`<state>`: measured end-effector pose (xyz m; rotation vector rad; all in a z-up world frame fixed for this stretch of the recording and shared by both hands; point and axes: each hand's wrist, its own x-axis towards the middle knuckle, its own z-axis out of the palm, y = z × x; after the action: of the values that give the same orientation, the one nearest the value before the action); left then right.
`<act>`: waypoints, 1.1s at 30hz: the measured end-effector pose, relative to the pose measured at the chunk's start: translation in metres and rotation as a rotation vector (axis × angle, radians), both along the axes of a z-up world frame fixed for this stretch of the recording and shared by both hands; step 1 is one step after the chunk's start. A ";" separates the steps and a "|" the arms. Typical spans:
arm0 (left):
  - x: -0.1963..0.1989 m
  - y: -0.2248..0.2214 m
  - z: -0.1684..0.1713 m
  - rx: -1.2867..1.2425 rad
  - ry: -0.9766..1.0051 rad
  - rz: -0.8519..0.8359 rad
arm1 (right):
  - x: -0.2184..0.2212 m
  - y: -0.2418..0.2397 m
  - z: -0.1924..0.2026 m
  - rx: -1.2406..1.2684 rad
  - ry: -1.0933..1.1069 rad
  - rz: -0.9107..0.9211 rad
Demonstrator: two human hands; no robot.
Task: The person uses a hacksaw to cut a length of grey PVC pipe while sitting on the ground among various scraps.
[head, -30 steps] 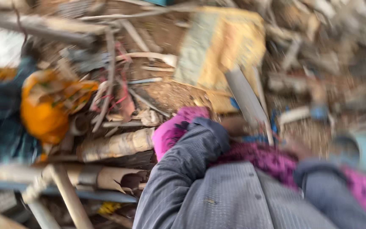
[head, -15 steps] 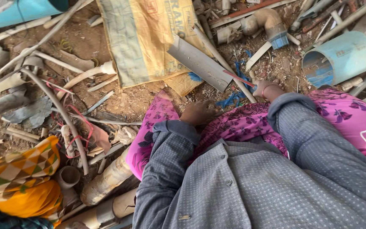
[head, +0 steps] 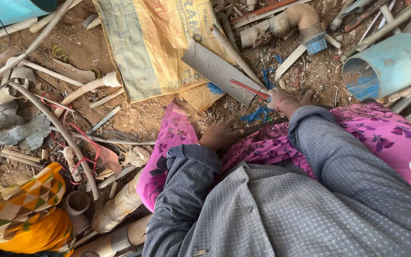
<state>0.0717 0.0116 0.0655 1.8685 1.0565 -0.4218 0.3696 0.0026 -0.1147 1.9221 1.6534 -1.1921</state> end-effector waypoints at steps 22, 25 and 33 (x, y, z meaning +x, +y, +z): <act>-0.013 -0.016 -0.020 -0.235 0.028 0.233 | -0.073 0.046 -0.029 0.175 -0.008 -0.022; -0.017 -0.016 -0.012 -0.162 0.017 0.222 | -0.078 0.047 -0.014 0.266 -0.050 0.040; -0.023 -0.015 -0.025 -0.090 0.004 0.194 | -0.100 0.057 0.023 0.275 0.056 -0.019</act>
<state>0.0487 -0.0034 0.0402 1.6689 1.1893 -0.3536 0.2696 0.0594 -0.0915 2.0850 1.9185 -1.0806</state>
